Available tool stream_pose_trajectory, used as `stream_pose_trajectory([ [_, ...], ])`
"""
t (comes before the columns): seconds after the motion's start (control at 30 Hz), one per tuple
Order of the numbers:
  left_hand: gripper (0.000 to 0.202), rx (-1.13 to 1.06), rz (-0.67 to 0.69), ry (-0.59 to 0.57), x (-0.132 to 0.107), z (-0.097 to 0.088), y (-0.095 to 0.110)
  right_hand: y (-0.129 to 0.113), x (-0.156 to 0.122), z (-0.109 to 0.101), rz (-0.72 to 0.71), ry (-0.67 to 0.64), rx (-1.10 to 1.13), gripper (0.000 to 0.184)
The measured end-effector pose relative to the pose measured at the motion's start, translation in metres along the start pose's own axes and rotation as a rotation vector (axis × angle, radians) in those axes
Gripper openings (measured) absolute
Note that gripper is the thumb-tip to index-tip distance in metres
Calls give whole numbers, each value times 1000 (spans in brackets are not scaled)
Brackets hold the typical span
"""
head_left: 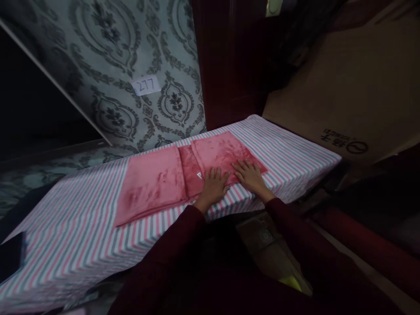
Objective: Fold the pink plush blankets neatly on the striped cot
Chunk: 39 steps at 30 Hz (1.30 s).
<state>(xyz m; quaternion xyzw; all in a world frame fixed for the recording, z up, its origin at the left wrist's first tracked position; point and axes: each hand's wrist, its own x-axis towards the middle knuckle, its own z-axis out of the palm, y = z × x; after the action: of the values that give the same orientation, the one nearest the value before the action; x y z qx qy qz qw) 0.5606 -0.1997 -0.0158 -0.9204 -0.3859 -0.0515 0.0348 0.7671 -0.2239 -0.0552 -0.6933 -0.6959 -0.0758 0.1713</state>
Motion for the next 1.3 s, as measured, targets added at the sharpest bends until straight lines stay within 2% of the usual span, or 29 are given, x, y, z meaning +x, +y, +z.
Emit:
stream_pose_trajectory([
  [0.1, 60, -85, 27, -10, -10, -6, -4, 2, -1, 6, -19, 45, -10, 54],
  [0.2, 59, -159, 41, 56, -40, -14, -21, 4, -2, 9, -24, 67, -17, 54],
  [0.27, 61, -147, -13, 127, -68, -19, -38, 5, -3, 10, -25, 75, -17, 54],
  [0.33, 64, -110, -108, 147, -97, -22, -57, 5, -4, 9, -29, 70, -14, 55],
  [0.43, 68, -77, -245, 93, -128, -22, -81, 4, -5, 7, -22, 52, -12, 55],
  [0.5, 68, -79, -275, 65, -137, -21, -92, 4, -5, 7, -14, 42, -12, 55],
  [0.7, 50, -119, -222, 97, -129, -24, -112, 7, -5, 9, -26, 57, -1, 55],
  [0.8, 29, -116, -216, 105, -125, -26, -111, 6, -6, 9, -28, 63, 4, 55],
  [0.9, 20, -78, -298, 131, -121, -26, -105, 5, -6, 9, -17, 62, 2, 55],
  [1.0, 24, -90, -422, 254, -115, -27, -100, 4, -5, 10, -13, 54, -11, 56],
  [1.07, 28, -105, -446, 356, -109, -27, -96, 5, -4, 12, -20, 57, -18, 55],
  [1.1, 28, -104, -432, 369, -107, -26, -93, 6, -4, 13, -23, 62, -18, 55],
  [1.23, 22, -29, -335, 231, -106, -10, -77, 8, -2, 16, -23, 86, -12, 55],
  [1.3, 25, -5, -320, 217, -110, -1, -71, 8, -2, 16, -26, 97, -15, 55],
])
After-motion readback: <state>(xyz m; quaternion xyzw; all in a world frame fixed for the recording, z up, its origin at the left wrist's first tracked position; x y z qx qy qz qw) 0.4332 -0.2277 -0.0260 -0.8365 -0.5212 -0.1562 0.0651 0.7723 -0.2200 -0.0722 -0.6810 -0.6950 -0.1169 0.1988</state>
